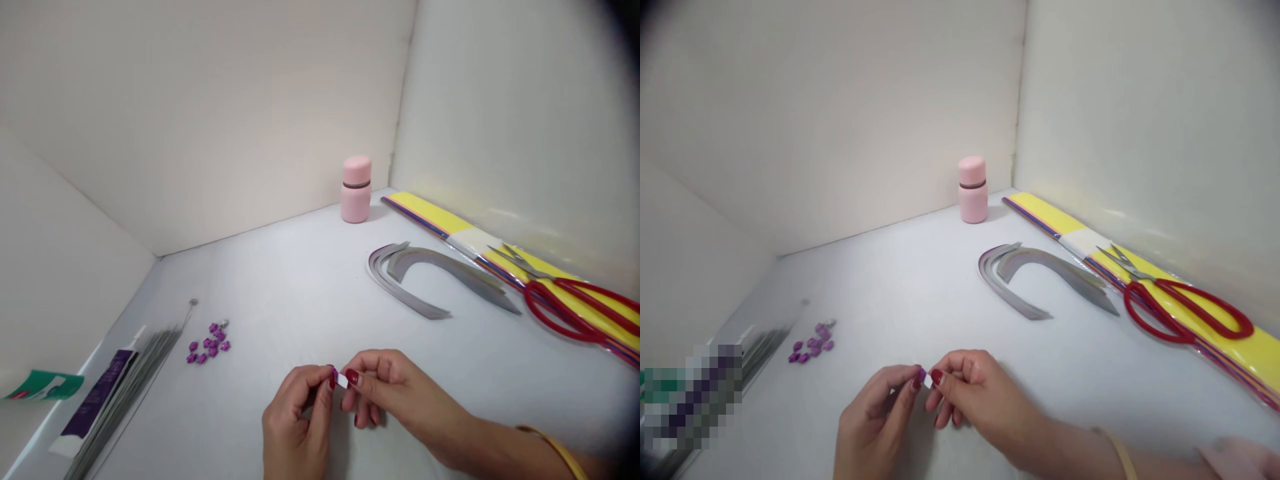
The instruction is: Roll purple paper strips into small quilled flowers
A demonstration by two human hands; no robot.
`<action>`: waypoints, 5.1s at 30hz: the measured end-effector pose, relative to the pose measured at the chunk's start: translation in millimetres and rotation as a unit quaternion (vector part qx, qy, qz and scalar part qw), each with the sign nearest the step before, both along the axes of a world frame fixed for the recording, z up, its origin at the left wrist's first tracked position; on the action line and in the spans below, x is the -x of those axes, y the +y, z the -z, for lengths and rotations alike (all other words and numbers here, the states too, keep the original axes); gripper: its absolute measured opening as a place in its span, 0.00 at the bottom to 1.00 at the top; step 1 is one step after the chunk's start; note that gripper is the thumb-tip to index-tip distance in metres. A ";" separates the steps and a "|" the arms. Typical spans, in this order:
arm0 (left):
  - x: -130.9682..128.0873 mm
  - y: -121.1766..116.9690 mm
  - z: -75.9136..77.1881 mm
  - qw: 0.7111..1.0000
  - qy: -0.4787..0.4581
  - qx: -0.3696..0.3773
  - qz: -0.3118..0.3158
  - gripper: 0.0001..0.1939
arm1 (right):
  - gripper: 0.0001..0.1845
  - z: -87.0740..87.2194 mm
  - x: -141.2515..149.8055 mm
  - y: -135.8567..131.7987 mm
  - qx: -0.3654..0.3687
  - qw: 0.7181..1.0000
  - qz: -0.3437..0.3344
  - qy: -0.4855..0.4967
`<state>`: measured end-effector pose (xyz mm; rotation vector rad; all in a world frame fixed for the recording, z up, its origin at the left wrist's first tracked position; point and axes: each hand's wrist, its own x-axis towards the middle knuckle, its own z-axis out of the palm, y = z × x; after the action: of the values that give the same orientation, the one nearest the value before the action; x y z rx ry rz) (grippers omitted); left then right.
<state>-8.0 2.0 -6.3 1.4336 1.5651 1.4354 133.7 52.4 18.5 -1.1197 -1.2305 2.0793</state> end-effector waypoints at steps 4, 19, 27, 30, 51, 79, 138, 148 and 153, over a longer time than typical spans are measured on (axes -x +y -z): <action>0.5 2.2 -1.0 0.997 0.034 -0.045 0.043 0.09 | 0.13 -1.3 0.3 -0.1 -0.005 1.000 0.007 0.001; -2.0 1.1 3.3 0.999 0.011 -0.039 0.028 0.11 | 0.12 1.5 0.3 0.5 0.013 1.000 -0.001 0.001; 0.3 0.9 2.5 0.994 0.077 -0.071 0.025 0.13 | 0.15 2.8 -3.0 2.6 0.025 0.998 -0.001 0.055; 2.2 1.4 2.0 0.986 0.128 -0.101 0.044 0.12 | 0.16 3.0 -3.4 2.7 0.034 0.997 -0.005 0.069; 11.2 -0.4 -7.6 0.963 0.221 -0.122 0.094 0.13 | 0.12 -2.9 6.5 -6.3 -0.056 0.997 0.025 0.038; 42.3 -4.0 -4.9 0.951 -0.290 0.103 -0.034 0.16 | 0.11 -2.9 54.9 -13.7 -0.284 0.955 -0.025 -0.079; 42.6 -12.9 1.5 0.944 -0.271 0.182 0.054 0.14 | 0.12 14.0 48.4 -7.7 -0.119 0.992 -0.012 0.037; 46.4 -13.7 6.8 0.962 -0.227 0.138 0.067 0.10 | 0.18 13.3 48.6 -6.6 0.010 0.998 -0.019 0.064; 44.5 -12.1 4.4 0.945 -0.275 0.180 0.007 0.12 | 0.16 17.5 49.2 -7.7 -0.028 0.996 0.010 0.087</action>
<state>-52.5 -10.1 -10.7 0.7438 1.3535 1.3061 84.5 44.8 1.0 -0.9019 -1.1798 2.0655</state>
